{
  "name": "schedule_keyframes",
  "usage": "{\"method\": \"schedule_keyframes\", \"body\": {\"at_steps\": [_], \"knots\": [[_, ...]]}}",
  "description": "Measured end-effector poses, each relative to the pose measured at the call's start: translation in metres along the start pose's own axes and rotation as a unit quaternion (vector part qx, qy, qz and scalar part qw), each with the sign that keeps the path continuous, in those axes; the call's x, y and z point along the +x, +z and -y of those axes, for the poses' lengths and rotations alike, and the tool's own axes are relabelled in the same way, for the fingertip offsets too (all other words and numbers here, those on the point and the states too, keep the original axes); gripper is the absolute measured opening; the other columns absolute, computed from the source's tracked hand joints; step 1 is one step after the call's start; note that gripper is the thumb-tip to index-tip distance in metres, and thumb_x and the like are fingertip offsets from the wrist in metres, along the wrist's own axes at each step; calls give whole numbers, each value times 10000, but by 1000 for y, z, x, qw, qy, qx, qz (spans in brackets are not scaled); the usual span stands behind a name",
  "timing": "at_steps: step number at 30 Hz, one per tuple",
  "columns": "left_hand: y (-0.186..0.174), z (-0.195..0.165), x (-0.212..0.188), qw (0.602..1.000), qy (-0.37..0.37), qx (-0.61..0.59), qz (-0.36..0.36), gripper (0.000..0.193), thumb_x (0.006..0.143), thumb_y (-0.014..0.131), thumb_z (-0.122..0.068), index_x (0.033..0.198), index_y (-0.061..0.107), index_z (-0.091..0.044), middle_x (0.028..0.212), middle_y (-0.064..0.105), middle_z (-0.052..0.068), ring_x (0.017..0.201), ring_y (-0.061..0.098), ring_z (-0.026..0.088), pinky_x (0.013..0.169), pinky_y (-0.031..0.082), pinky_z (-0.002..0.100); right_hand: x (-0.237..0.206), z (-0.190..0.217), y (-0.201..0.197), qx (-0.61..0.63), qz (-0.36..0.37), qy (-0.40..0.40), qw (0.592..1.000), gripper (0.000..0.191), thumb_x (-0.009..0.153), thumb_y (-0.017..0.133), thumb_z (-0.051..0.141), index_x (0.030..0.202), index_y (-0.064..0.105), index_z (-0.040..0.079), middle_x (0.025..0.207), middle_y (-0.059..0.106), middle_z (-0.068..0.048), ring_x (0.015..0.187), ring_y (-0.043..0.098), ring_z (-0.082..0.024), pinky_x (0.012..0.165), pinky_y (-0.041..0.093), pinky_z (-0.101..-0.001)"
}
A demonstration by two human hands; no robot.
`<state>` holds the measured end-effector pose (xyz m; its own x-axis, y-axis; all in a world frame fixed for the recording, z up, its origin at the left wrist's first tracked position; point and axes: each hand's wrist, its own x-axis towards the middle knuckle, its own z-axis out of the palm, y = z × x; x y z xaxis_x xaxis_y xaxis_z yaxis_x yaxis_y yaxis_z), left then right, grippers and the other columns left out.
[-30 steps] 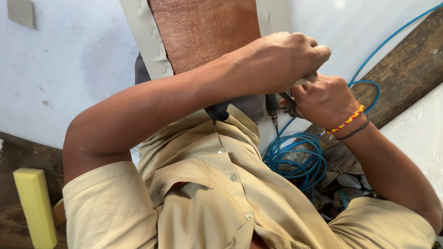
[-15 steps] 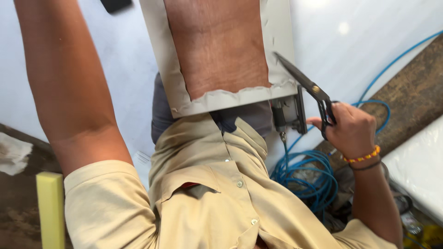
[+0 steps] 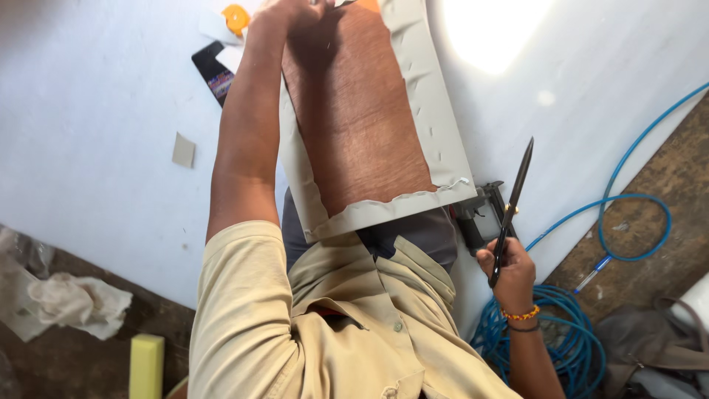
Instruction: The person sits on the floor with a wooden panel on their lap, folds fabric over the panel edges, and staples the fabric in place using a pneumatic staple gun. They sand the panel edge with an orbital sander, trim excess fabric with scissors, press the fabric smooth, and then reach for foam pieces beside them.
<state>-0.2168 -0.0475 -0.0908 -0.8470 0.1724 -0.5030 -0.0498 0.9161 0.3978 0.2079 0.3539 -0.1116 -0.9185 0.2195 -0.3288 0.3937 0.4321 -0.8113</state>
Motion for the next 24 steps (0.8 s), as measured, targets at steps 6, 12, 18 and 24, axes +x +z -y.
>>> {"method": "schedule_keyframes", "body": {"at_steps": [6, 12, 18, 24], "knots": [[-6, 48, -19, 995, -69, -20, 66, 613, 925, 665, -602, 1361, 637, -172, 1166, 688, 139, 1003, 651, 277, 888, 527, 467, -16, -19, 1, 106, -42, 85, 990, 261, 970, 732, 238, 980, 590, 19, 750, 626, -13, 629, 601, -88, 573, 504, -231], [63, 134, -123, 896, -55, -437, 52, 483, 1055, 587, -470, 1296, 631, -54, 1199, 654, 53, 1004, 589, 137, 849, 526, 309, 13, -20, 1, 145, -49, 55, 987, 260, 1008, 723, 255, 1007, 584, 34, 816, 642, -3, 668, 623, -77, 607, 509, -218], [168, 163, -232, 635, -212, -737, -95, 509, 1148, 484, -435, 1361, 556, 21, 1125, 631, 148, 920, 649, 262, 771, 559, 416, 42, -12, -8, 105, -67, 3, 992, 331, 1002, 788, 296, 1034, 596, 28, 807, 640, -4, 688, 627, -73, 632, 514, -215], [237, 96, -269, 564, -130, -798, -169, 320, 1097, 524, -289, 1322, 500, -62, 1150, 667, 67, 965, 694, 194, 816, 609, 369, 52, 2, -17, 109, -72, -66, 989, 412, 982, 821, 362, 1042, 579, 34, 811, 645, 13, 714, 619, -50, 662, 513, -198]]}}
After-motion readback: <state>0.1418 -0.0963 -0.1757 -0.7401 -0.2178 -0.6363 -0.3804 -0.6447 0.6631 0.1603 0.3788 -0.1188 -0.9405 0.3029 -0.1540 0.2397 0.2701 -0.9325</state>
